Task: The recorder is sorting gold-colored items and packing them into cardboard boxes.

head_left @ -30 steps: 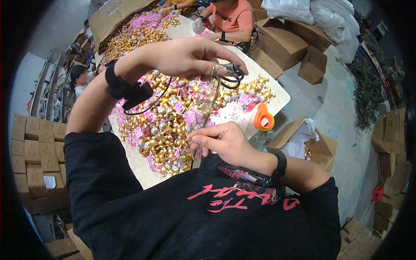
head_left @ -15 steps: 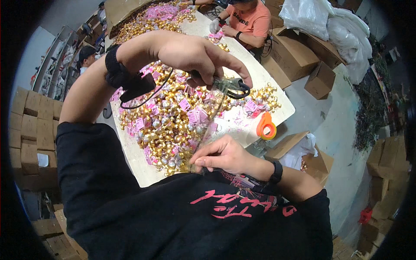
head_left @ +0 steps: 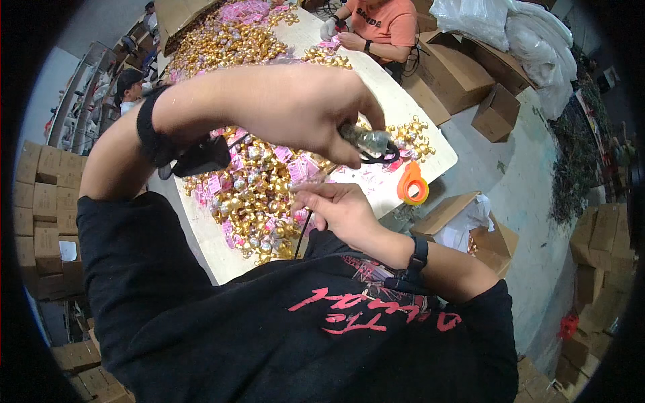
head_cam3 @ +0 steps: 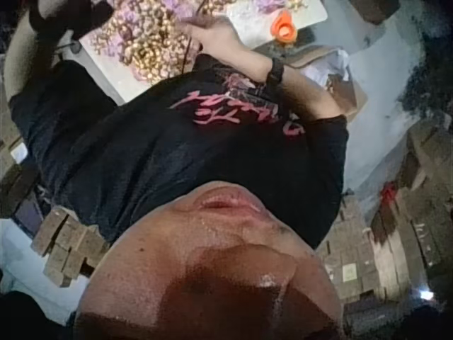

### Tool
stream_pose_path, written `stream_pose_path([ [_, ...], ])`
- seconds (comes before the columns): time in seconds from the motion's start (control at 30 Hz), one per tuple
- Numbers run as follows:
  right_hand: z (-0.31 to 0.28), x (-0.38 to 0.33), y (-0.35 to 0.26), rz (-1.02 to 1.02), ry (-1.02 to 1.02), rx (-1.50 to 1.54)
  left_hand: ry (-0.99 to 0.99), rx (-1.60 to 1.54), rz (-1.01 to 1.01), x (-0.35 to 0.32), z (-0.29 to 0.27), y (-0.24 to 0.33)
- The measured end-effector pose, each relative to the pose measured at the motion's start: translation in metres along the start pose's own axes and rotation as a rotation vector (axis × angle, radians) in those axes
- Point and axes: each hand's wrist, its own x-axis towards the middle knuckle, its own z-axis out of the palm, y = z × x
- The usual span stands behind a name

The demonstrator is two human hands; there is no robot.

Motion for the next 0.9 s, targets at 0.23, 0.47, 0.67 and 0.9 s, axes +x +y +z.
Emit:
stream_pose_path([
  [0.23,-0.005,0.003,-0.015,0.052,-0.126,-0.052,0.156,0.268,0.103,-0.011,0.006,-0.001],
  [0.47,-0.013,-0.001,-0.022,0.216,-0.541,0.551,0.181,0.294,0.114,-0.005,-0.018,-0.020],
  [0.67,-0.039,-0.005,-0.033,0.268,-0.546,0.455,0.096,0.206,0.060,-0.013,-0.019,-0.025],
  [0.9,-0.033,-0.017,-0.022,0.298,-0.522,0.292,0.114,0.192,0.111,-0.006,-0.018,-0.024],
])
